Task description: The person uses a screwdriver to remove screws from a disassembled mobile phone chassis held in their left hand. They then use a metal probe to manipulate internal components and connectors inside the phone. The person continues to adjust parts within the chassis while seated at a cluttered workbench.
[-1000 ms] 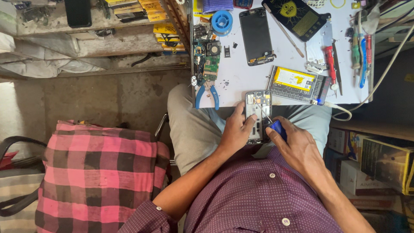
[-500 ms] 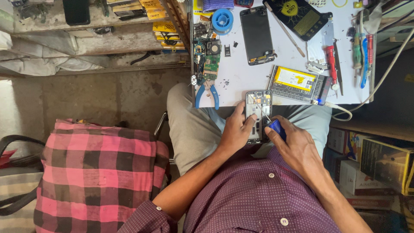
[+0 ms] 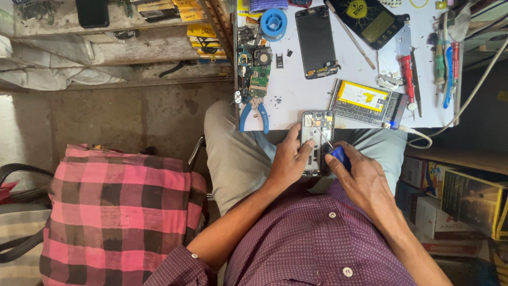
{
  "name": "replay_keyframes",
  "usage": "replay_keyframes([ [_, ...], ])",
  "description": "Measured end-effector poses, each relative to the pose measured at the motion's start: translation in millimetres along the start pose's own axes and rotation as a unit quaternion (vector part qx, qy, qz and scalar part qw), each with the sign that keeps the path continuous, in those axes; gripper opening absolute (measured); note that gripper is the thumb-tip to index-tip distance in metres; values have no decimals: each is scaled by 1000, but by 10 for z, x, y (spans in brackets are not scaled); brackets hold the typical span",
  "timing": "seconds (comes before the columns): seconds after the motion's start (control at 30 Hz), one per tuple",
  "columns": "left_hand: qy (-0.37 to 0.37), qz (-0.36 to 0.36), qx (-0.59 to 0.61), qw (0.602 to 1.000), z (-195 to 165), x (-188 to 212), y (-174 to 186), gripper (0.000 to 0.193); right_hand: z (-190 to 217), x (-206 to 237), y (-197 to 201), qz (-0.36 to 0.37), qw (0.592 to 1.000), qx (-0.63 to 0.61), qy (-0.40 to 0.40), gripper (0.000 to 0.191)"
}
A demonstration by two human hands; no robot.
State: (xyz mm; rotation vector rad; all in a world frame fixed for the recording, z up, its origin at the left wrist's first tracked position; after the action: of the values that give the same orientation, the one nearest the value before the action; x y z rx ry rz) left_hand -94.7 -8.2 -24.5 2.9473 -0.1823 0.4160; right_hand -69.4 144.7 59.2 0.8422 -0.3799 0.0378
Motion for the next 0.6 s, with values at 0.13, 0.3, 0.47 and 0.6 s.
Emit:
replay_keyframes([
  [0.13,-22,-4,18,1000,-16,4,3,44,-11,-5,-13,-3,1000,-1,3,45],
  [0.3,7,-3,-13,1000,78,-10,12,48,-63,-17,-33,3,1000,7,-21,51],
  [0.47,-18,-11,5,1000,48,-16,44,48,-81,-27,-54,7,1000,13,-26,52],
  [0.6,-6,-18,-10,1000,72,-11,67,48,-5,-30,-51,-9,1000,-4,12,51],
])
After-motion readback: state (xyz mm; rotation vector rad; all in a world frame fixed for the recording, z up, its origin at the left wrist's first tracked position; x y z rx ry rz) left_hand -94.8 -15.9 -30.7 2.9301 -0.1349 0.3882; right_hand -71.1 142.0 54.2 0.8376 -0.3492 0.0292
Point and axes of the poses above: each hand's wrist, its own x-axis away from the middle knuckle, its own y-axis out of the back of the hand, z = x × y, the point moved 9 cm from there along -x, towards the middle knuckle, and after that the axes turned 7 degrees about -z, right-handed, at the moved point
